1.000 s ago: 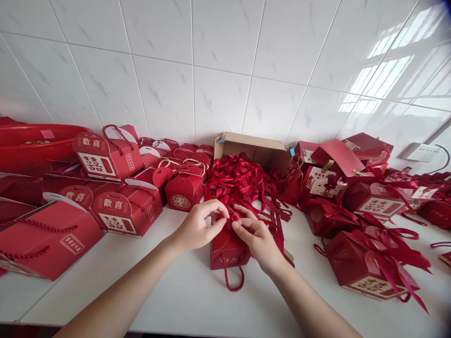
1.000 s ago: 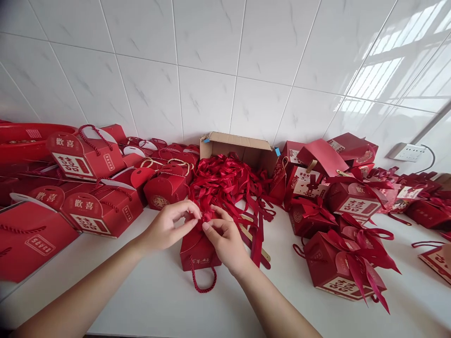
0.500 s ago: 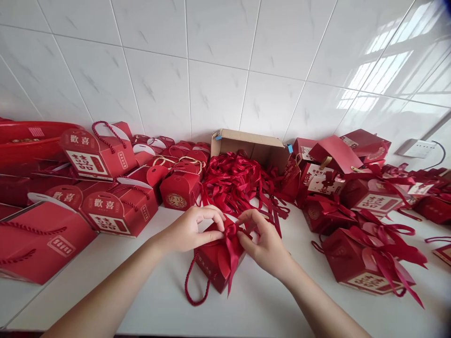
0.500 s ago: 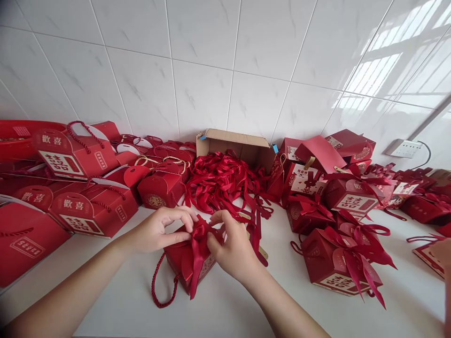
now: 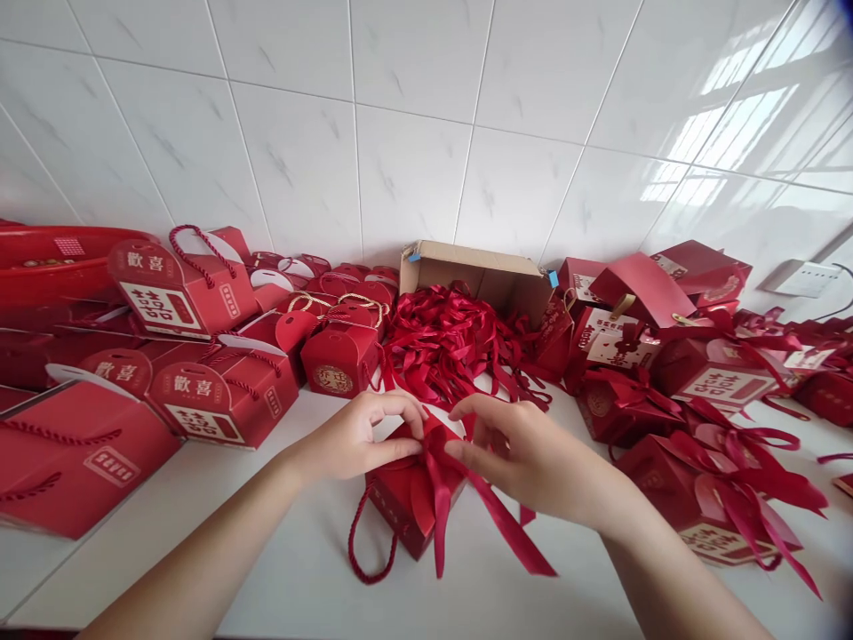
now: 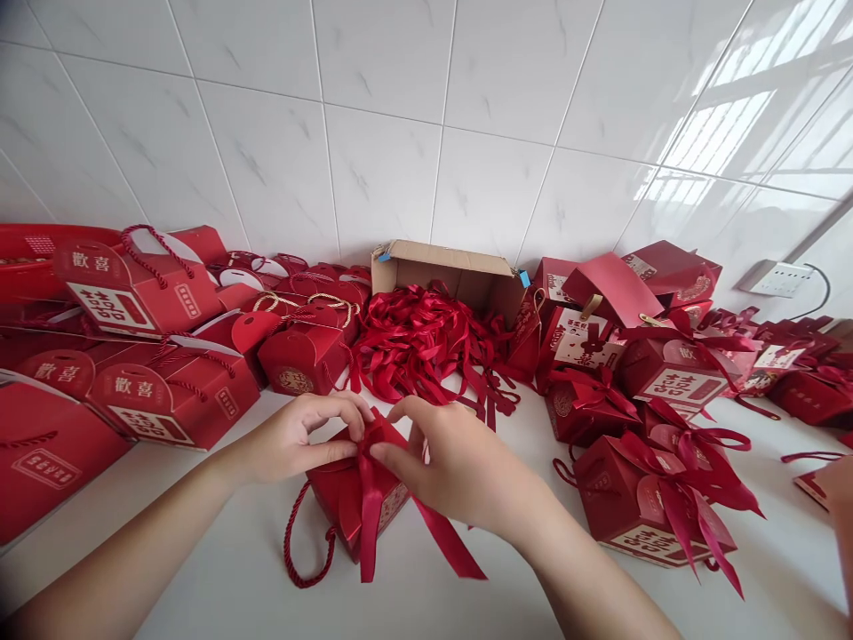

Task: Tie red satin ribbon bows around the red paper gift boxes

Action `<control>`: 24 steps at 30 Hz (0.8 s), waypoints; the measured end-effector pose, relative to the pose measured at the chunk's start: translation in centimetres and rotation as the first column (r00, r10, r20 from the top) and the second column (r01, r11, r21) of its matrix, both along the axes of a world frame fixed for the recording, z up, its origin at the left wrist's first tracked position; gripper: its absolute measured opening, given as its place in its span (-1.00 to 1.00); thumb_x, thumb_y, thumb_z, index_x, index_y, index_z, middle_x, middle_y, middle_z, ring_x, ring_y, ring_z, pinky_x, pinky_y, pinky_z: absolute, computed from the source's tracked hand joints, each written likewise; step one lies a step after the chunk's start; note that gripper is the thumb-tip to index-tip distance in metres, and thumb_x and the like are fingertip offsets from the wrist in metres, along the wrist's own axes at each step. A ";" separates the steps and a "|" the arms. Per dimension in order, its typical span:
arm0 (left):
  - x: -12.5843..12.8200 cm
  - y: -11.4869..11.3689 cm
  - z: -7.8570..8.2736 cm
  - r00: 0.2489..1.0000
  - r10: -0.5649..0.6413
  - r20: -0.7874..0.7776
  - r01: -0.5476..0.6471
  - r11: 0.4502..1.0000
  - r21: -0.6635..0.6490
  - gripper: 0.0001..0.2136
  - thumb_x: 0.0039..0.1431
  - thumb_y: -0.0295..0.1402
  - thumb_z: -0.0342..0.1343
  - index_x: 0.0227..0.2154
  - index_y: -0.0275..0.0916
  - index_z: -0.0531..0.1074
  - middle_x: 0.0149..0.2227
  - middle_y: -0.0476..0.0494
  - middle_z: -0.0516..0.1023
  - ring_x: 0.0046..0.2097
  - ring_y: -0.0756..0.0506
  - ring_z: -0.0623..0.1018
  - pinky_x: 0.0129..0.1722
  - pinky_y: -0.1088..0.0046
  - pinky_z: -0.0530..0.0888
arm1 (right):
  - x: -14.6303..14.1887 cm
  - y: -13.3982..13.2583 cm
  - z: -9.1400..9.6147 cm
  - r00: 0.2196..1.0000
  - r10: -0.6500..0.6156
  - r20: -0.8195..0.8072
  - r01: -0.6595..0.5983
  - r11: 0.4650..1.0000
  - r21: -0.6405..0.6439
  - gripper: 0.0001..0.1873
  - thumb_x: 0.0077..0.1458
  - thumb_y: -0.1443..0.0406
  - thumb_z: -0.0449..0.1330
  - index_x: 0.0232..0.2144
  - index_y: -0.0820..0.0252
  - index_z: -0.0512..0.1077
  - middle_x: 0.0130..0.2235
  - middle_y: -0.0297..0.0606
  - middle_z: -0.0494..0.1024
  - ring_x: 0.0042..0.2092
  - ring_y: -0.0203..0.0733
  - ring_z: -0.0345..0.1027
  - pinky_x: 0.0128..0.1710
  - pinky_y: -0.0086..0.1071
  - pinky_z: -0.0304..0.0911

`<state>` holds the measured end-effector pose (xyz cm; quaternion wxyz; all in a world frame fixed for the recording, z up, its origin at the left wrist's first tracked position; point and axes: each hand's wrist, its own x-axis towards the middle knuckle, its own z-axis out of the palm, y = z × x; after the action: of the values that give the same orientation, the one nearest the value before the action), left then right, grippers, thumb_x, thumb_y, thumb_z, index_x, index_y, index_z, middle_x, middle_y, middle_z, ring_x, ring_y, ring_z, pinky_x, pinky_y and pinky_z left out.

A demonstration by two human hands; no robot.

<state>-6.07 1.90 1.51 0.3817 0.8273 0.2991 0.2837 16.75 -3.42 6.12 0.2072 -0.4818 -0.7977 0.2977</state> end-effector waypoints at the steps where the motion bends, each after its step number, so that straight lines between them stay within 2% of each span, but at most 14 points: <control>1: 0.0 0.0 0.0 1.000 -0.003 -0.001 0.003 1.000 0.002 -0.98 0.12 -0.41 0.14 -0.39 -0.22 0.45 -0.21 -0.09 0.56 -0.11 -0.09 0.54 -0.05 0.39 0.44 | -0.1 0.4 -0.1 0.999 0.013 -0.030 -0.013 1.000 -0.006 -0.76 0.17 0.12 0.15 -0.20 0.13 0.42 -0.53 -0.42 0.41 -0.55 -0.37 0.20 -0.59 -0.48 0.01; 3: 0.0 0.0 0.1 1.000 -0.008 0.000 0.008 1.000 0.003 -0.99 0.12 -0.43 0.14 -0.39 -0.21 0.45 -0.21 -0.09 0.56 -0.11 -0.09 0.53 -0.04 0.38 0.44 | -0.5 1.4 -0.6 0.992 0.056 -0.117 -0.060 0.998 -0.033 -0.75 0.16 0.15 0.17 -0.16 0.13 0.40 -0.43 -0.38 0.46 -0.51 -0.37 0.25 -0.54 -0.48 0.11; 5: 0.0 -0.1 0.2 1.000 -0.005 -0.006 0.005 1.000 0.008 -0.99 0.12 -0.43 0.14 -0.39 -0.21 0.45 -0.21 -0.08 0.56 -0.10 -0.09 0.52 -0.04 0.39 0.43 | -0.7 2.2 -1.2 0.975 0.113 -0.190 -0.121 0.992 -0.030 -0.80 0.16 0.27 0.17 -0.14 0.13 0.37 -0.36 -0.37 0.48 -0.46 -0.37 0.29 -0.48 -0.49 0.18; 8: 0.0 -0.2 0.4 1.000 0.004 -0.030 -0.003 1.000 0.027 -0.99 0.11 -0.41 0.17 -0.39 -0.19 0.45 -0.23 -0.05 0.54 -0.13 -0.07 0.52 -0.05 0.42 0.41 | -0.6 2.9 -1.8 0.945 0.236 -0.227 -0.228 0.972 0.063 -0.80 0.15 0.43 0.11 -0.15 0.14 0.34 -0.34 -0.38 0.46 -0.39 -0.36 0.30 -0.39 -0.49 0.23; 10: -0.2 -0.2 0.5 0.999 0.001 -0.053 0.001 0.999 0.037 -0.99 0.12 -0.39 0.17 -0.38 -0.18 0.46 -0.25 -0.03 0.53 -0.17 -0.05 0.51 -0.07 0.43 0.41 | -0.3 3.2 -2.1 0.915 0.363 -0.174 -0.336 0.927 0.169 -0.74 0.17 0.49 0.05 -0.13 0.15 0.36 -0.28 -0.33 0.45 -0.32 -0.35 0.31 -0.32 -0.48 0.25; 13: -0.9 0.1 0.7 0.994 -0.006 -0.108 0.011 0.999 0.045 -0.97 0.16 -0.37 0.14 -0.36 -0.17 0.47 -0.29 -0.02 0.51 -0.20 -0.05 0.50 -0.11 0.45 0.41 | 0.2 3.6 -2.7 0.863 0.503 0.041 -0.490 0.816 0.306 -0.61 0.20 0.53 0.01 -0.05 0.11 0.45 -0.22 -0.23 0.41 -0.24 -0.29 0.27 -0.27 -0.43 0.24; 15: -1.4 0.4 0.7 0.989 0.033 -0.146 -0.023 0.997 0.070 -0.94 0.17 -0.38 0.12 -0.33 -0.15 0.48 -0.28 -0.03 0.50 -0.19 -0.05 0.49 -0.12 0.45 0.40 | 0.5 3.9 -3.1 0.840 0.508 0.191 -0.542 0.767 0.343 -0.58 0.20 0.52 0.02 -0.01 0.07 0.48 -0.24 -0.20 0.37 -0.24 -0.24 0.23 -0.29 -0.39 0.22; 17: -1.9 0.7 0.8 0.980 0.087 -0.178 -0.069 0.992 0.103 -0.93 0.18 -0.38 0.11 -0.30 -0.13 0.48 -0.28 -0.03 0.49 -0.18 -0.06 0.47 -0.11 0.45 0.38 | 0.6 4.0 -3.4 0.830 0.483 0.280 -0.557 0.749 0.359 -0.57 0.20 0.51 0.04 -0.01 0.03 0.50 -0.27 -0.18 0.35 -0.23 -0.20 0.20 -0.29 -0.36 0.21; 19: -2.0 0.8 0.8 0.974 0.098 -0.205 -0.074 0.990 0.118 -0.93 0.18 -0.38 0.09 -0.32 -0.13 0.47 -0.30 -0.02 0.47 -0.18 -0.07 0.46 -0.11 0.44 0.37 | 0.6 4.1 -3.6 0.828 0.474 0.299 -0.559 0.745 0.364 -0.57 0.20 0.50 0.05 -0.03 0.00 0.51 -0.27 -0.17 0.34 -0.23 -0.20 0.19 -0.30 -0.36 0.20; 24: -1.5 0.4 0.9 0.973 0.014 -0.229 0.003 0.997 0.074 -0.95 0.18 -0.38 0.08 -0.39 -0.17 0.39 -0.28 -0.03 0.41 -0.15 -0.07 0.42 -0.06 0.45 0.36 | 0.8 4.3 -3.8 0.831 0.492 0.259 -0.556 0.747 0.365 -0.55 0.16 0.52 0.09 -0.04 -0.04 0.52 -0.29 -0.21 0.30 -0.26 -0.23 0.17 -0.34 -0.38 0.17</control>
<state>-7.53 2.31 2.37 0.3130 0.8672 0.3329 0.1980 17.51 0.90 2.35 0.1560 -0.2012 -0.9588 0.1264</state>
